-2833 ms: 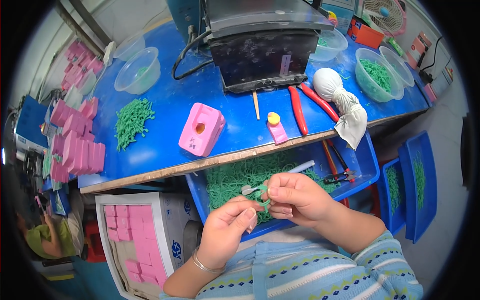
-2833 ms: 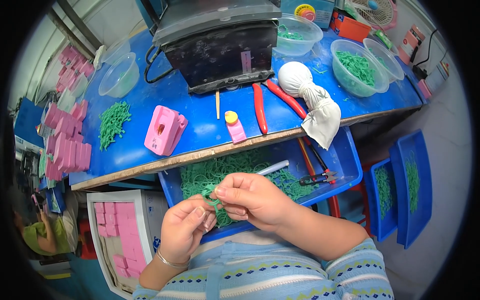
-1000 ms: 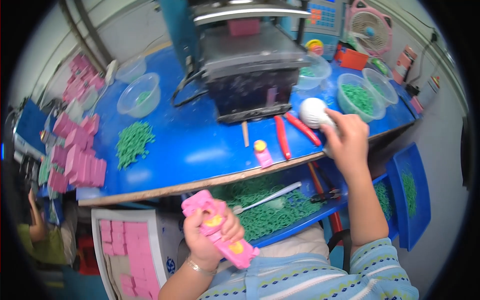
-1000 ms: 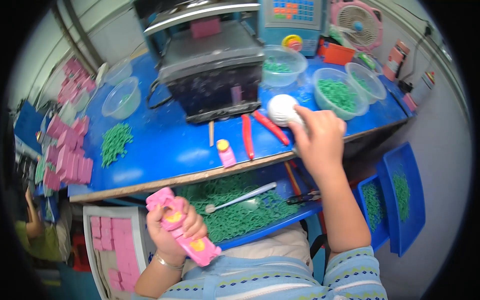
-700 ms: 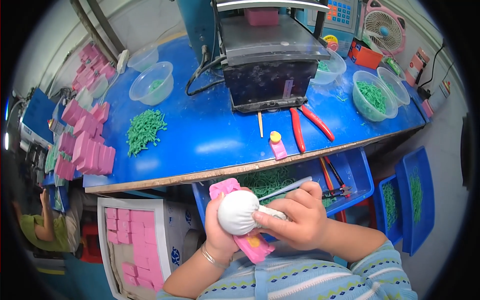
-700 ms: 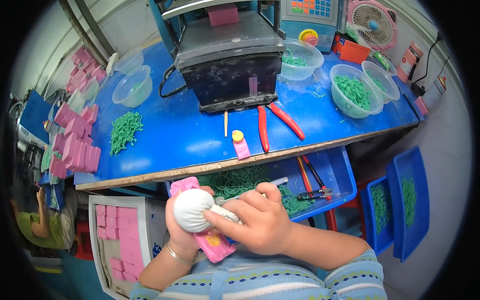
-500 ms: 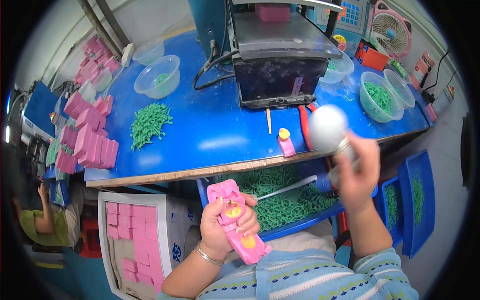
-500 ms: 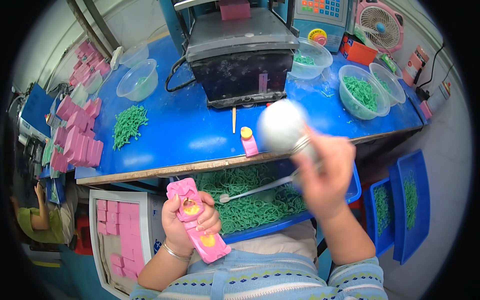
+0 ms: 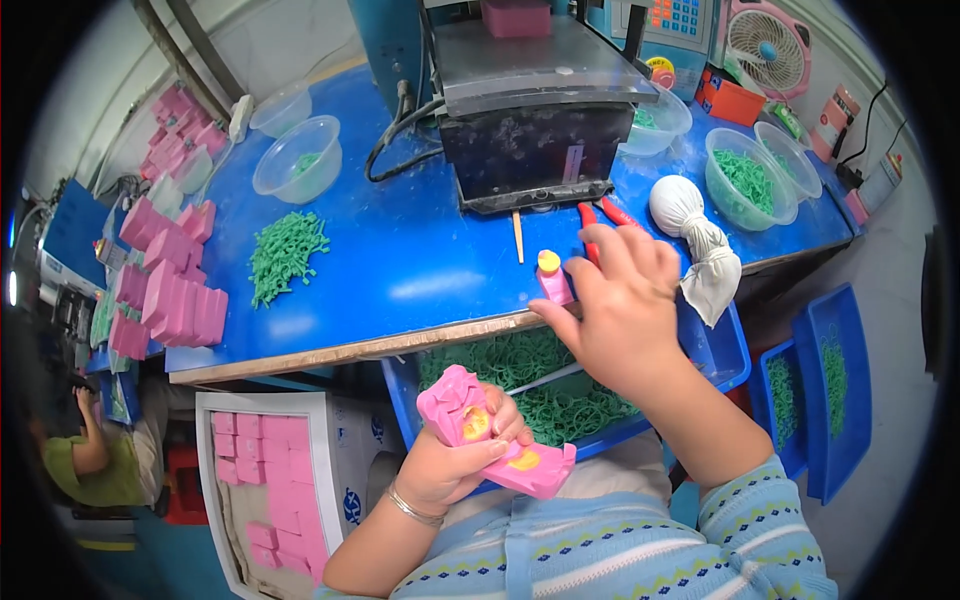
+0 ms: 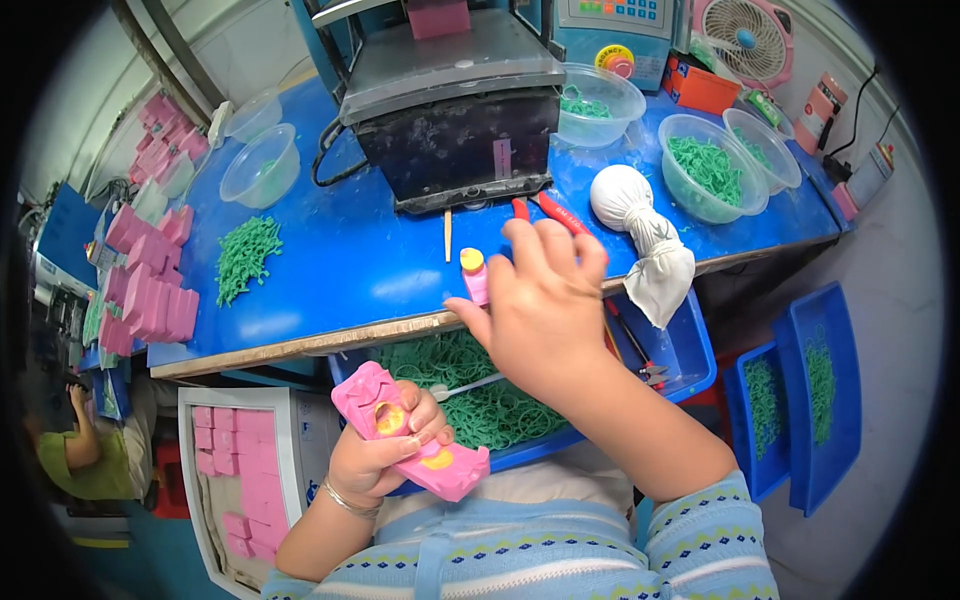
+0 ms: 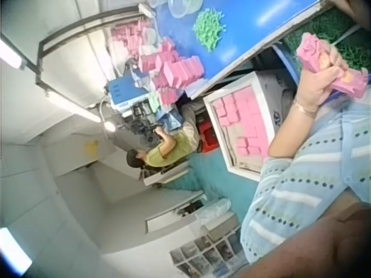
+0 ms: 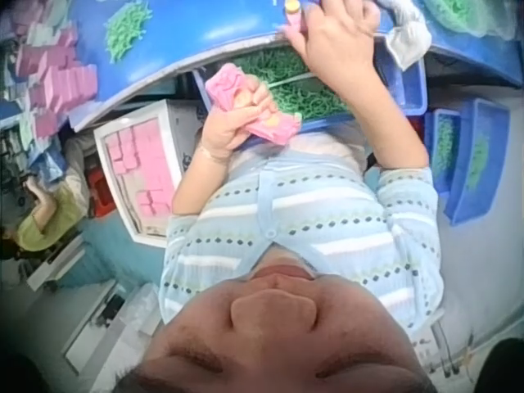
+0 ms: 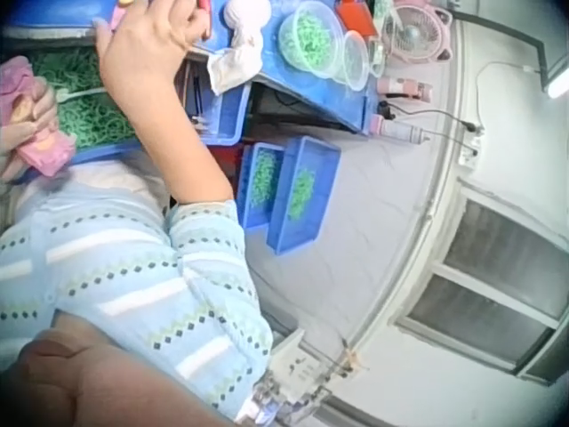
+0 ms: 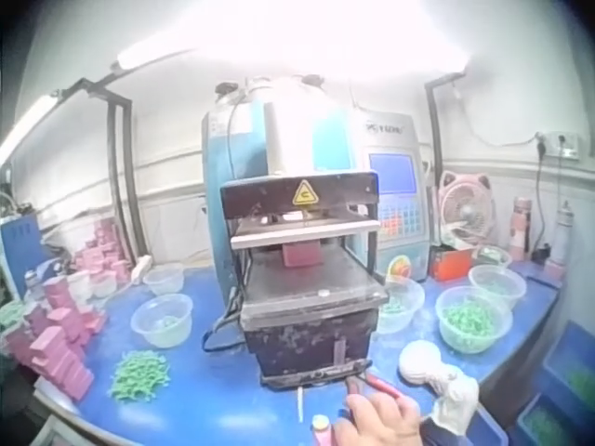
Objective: Assembling small green rubber components and organizing pink molds at a workstation.
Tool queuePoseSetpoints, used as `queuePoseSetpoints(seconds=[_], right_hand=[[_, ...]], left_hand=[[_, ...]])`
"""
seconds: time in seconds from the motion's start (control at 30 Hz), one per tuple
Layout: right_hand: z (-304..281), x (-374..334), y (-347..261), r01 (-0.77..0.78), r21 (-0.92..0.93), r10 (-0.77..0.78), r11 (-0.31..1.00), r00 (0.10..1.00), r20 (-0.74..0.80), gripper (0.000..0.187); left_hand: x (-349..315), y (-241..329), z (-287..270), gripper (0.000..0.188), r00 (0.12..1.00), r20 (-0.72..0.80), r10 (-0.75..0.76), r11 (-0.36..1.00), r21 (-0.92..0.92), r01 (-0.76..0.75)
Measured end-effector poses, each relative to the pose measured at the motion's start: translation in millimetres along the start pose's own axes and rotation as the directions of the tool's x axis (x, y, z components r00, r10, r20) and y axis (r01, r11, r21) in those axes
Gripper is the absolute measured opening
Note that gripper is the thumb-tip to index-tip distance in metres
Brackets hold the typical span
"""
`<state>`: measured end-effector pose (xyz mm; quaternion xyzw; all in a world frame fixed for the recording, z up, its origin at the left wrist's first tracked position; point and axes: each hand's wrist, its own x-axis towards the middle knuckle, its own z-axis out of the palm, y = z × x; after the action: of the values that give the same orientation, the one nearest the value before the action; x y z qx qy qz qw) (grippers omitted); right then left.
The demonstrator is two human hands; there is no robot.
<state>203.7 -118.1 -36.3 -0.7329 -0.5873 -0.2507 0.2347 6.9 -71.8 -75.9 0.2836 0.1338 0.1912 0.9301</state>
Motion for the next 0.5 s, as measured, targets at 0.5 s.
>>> queuePoseSetpoints(seconds=[0.5], right_hand=[[-23, -19, -15, 0.061, 0.803, -0.130, 0.593, 0.991, 0.021, 0.029]], left_hand=[[-10, 18, -7, 0.052, 0.735, 0.479, 0.479, -0.418, 0.861, -0.289]])
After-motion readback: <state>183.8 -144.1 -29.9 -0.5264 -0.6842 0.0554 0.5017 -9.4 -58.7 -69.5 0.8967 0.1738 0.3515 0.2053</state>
